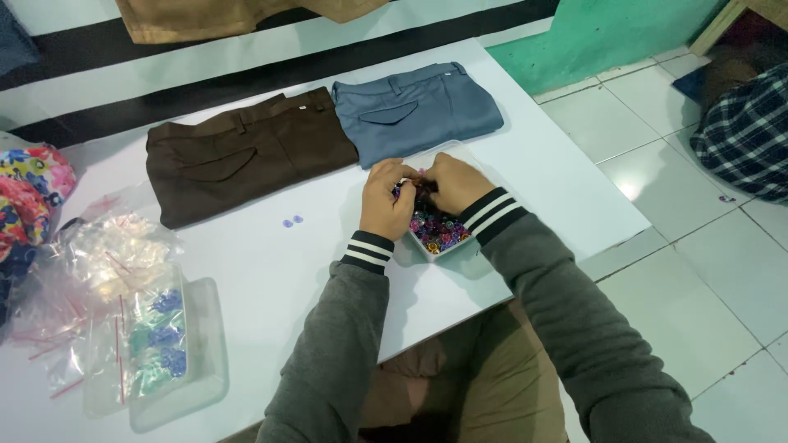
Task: Sorting and bagging small colorful buttons and other accessories on a work table.
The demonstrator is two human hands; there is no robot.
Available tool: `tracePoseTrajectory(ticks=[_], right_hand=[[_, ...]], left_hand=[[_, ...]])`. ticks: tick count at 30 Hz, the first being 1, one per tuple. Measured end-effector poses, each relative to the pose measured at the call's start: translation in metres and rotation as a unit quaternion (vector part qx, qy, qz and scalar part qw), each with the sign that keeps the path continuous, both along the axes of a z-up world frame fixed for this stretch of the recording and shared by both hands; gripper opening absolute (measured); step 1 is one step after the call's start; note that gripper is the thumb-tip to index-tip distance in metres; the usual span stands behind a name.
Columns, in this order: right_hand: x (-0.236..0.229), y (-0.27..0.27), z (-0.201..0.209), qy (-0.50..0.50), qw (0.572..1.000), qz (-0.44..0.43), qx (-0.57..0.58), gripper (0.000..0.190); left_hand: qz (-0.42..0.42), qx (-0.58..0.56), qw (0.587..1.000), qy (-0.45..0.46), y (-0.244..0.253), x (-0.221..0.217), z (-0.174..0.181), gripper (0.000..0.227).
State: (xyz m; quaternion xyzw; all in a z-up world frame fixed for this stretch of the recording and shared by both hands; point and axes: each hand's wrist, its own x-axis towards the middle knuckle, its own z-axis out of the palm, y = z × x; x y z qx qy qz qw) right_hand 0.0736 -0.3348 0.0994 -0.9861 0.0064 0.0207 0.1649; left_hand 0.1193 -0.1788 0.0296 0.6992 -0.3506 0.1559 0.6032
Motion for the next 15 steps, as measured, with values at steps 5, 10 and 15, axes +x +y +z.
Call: tracePoseTrajectory(ticks=[5,10,15], right_hand=[[0.014,-0.017,-0.018,0.027,0.999,-0.007,-0.022,0.028],[-0.004,-0.017,0.017,0.004,0.999,-0.017,0.034,0.028],[-0.005,-0.023,0.015,-0.01,0.999,-0.025,0.03,0.036]], left_hand=[[0.0,-0.009,1.0,0.009,0.001,-0.001,0.003,0.017],[0.0,-0.012,1.0,0.013,0.001,-0.001,0.002,0.018],[-0.003,-0.006,1.0,0.015,0.004,-0.008,0.006,0.018]])
